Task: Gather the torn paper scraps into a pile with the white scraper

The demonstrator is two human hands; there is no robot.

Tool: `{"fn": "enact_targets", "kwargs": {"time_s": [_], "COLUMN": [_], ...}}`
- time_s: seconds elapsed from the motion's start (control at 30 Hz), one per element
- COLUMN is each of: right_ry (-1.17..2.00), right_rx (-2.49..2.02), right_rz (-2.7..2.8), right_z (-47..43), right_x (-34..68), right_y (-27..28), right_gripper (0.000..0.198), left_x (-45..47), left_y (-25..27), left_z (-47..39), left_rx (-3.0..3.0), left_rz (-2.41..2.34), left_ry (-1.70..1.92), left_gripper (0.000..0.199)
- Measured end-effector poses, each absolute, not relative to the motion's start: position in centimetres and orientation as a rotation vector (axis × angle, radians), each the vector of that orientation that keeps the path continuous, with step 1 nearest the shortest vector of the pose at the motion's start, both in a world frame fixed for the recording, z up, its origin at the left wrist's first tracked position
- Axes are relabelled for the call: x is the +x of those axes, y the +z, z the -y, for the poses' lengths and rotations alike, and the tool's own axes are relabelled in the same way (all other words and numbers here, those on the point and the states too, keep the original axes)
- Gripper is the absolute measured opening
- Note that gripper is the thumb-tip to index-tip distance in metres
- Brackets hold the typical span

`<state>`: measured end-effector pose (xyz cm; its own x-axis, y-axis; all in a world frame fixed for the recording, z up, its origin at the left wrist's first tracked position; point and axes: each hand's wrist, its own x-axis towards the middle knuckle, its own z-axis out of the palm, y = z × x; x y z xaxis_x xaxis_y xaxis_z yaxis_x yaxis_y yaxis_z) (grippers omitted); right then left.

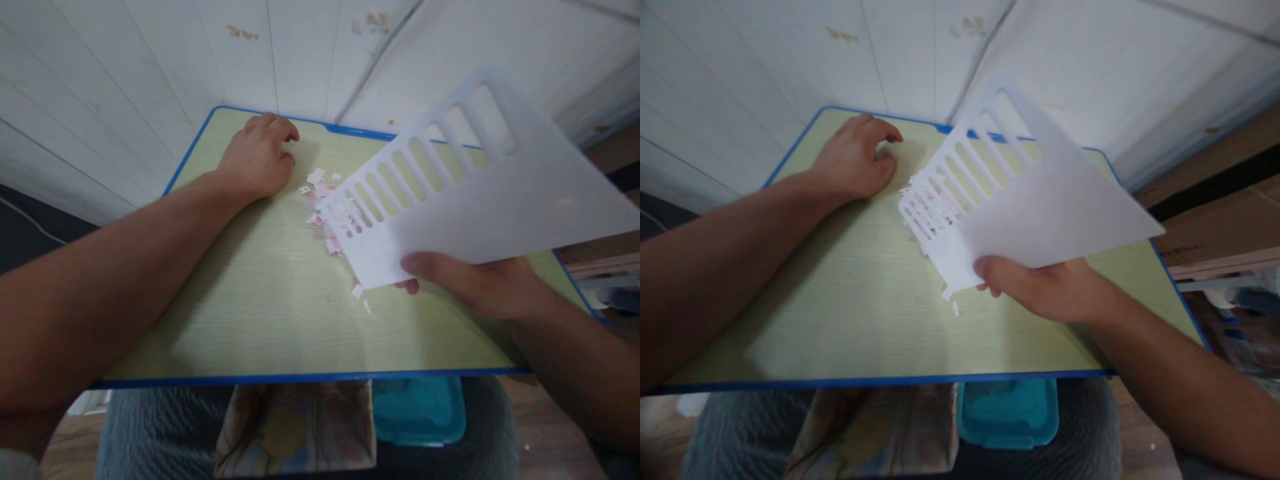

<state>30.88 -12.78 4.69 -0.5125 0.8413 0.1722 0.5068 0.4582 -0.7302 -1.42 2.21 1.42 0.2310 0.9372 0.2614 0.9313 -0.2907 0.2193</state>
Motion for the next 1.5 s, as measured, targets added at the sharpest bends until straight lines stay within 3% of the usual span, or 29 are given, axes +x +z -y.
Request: {"fn": "enact_targets", "kwargs": {"time_s": [0.2, 0.63, 0.83, 0.97, 1.2, 1.33, 1.5], "right_ry": [0.884, 0.623, 0.703, 0.787, 0.607, 0.433, 0.47], "right_rx": [-1.156, -1.276, -1.213, -1.166, -1.083, -1.058, -0.906], "right_rz": [2.157, 2.165, 2.323, 2.4, 2.448, 2.526, 2.573], "right_z": [12.3, 12.0, 12.1, 12.5, 14.1, 15.4, 16.3], "right_x": [30.4, 30.6, 31.9, 32.1, 30.7, 30.0, 29.1], "right_y": [4.8, 4.7, 5.5, 6.0, 5.1, 4.2, 4.4], "right_gripper": [0.038, 0.036, 0.023, 0.024, 0.008, 0.036, 0.041], "left_x": [-1.4, -2.9, -2.3, -2.3, -2.7, -2.4, -2.4], "left_y": [1.4, -0.4, 0.2, 0.4, 0.0, -0.1, -0.2], "left_z": [-2.2, -4.1, -3.5, -3.5, -3.9, -4.1, -4.4], "left_rx": [2.461, 2.576, 2.515, 2.5, 2.46, 2.473, 2.503], "left_rz": [-1.877, -1.756, -1.82, -1.823, -1.736, -1.762, -1.774], "left_ry": [0.518, 0.704, 0.635, 0.631, 0.745, 0.715, 0.693], "left_gripper": [0.051, 0.053, 0.061, 0.061, 0.056, 0.056, 0.055]}}
